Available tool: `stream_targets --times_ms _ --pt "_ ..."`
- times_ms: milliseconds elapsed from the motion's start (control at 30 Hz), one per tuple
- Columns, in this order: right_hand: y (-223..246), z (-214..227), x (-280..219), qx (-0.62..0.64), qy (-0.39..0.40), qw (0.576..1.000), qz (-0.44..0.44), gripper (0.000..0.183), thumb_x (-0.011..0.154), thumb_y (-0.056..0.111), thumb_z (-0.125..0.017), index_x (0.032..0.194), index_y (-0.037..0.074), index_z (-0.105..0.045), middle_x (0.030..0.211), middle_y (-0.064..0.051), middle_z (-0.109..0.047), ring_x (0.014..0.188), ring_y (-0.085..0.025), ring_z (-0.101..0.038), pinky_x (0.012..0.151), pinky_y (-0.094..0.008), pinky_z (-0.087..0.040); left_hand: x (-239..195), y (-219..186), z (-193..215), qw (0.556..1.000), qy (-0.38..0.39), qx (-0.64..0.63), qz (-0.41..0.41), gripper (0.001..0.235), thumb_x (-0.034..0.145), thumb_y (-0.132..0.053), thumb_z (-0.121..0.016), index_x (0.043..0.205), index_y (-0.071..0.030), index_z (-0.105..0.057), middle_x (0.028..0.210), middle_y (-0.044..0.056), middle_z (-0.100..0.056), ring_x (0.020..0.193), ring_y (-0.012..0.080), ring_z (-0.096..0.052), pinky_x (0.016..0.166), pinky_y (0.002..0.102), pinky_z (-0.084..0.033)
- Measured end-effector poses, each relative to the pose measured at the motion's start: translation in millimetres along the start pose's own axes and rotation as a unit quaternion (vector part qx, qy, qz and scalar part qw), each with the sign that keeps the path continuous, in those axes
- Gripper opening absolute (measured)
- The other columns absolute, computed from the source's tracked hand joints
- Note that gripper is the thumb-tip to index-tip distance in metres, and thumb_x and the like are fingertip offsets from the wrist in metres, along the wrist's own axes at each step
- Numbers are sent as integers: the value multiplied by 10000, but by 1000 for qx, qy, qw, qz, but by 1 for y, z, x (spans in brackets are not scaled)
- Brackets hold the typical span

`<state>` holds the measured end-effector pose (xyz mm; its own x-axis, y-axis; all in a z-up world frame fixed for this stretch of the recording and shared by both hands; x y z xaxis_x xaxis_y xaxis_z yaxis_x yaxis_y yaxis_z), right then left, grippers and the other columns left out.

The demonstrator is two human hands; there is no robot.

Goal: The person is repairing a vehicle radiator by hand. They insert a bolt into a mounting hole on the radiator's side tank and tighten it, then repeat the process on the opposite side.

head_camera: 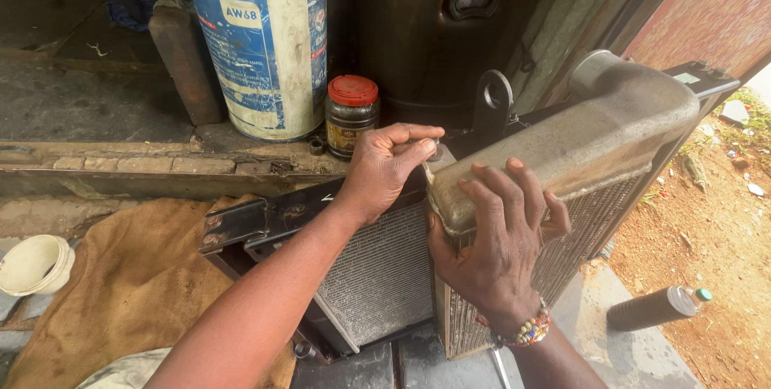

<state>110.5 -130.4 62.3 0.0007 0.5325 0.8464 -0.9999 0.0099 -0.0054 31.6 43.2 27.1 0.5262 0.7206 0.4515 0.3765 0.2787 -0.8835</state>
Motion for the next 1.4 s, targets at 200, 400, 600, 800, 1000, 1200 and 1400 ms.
stream_targets --times_ms 200,400,600,800,1000,1200,1400 --pt "1 2 3 9 -16 1000 10 533 745 313 -861 1189 135 -627 1315 -57 -628 1389 -316 -474 1130 -520 -207 2 -7 -3 1000 5 23 8 222 984 -138 -662 1166 -56 -758 1116 63 -768 998 113 -734 919 280 -614" --pt "6 11 10 -5 23 999 35 535 747 333 -871 1177 109 -644 1300 -92 -618 1362 -351 -480 1139 -564 -288 0 -13 -2 998 21 45 -47 252 1021 -131 -595 1201 -58 -755 1099 52 -741 982 113 -722 937 281 -608" --pt "12 12 13 7 15 999 30 556 727 298 -873 1180 95 -625 1310 -127 -594 1352 -398 -473 1095 -548 -384 -3 -19 -5 986 -10 134 -96 216 1032 -131 -688 1203 -52 -794 1007 59 -648 949 134 -615 876 295 -565" --pt "10 11 11 11 7 999 32 550 728 281 -875 1177 96 -618 1315 -115 -593 1355 -400 -476 1073 -539 -403 3 -11 -2 998 -63 18 -24 190 956 -146 -716 1120 -53 -739 939 28 -749 863 85 -708 803 242 -599" --pt "7 12 13 18 17 1000 17 544 732 307 -873 1176 104 -632 1318 -115 -597 1360 -385 -477 1081 -545 -383 2 -21 -3 990 -70 105 -65 151 958 -174 -732 1029 -44 -765 908 44 -789 840 88 -748 770 244 -628" --pt "2 15 14 -16 23 999 22 538 692 369 -879 1122 120 -669 1283 -75 -615 1321 -347 -500 1021 -557 -335 3 -28 -4 985 -66 133 -87 160 961 -186 -724 1011 -45 -780 889 48 -799 822 96 -744 755 253 -616" --pt "-12 18 15 -3 60 991 117 609 688 496 -878 1106 97 -684 1219 -97 -675 1204 -336 -555 1022 -496 -335 -8 -33 -5 987 -62 124 -79 160 957 -193 -730 1012 -53 -785 910 39 -804 845 88 -751 792 256 -619"
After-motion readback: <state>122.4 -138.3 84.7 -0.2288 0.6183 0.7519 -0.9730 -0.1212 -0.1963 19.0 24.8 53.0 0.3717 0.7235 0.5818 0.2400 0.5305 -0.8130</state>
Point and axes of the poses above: each hand's wrist, its own x-axis towards the middle knuckle, its own z-axis out of the back of the hand, y = z × x, the point moved 6 cm from there along x, towards the middle knuckle
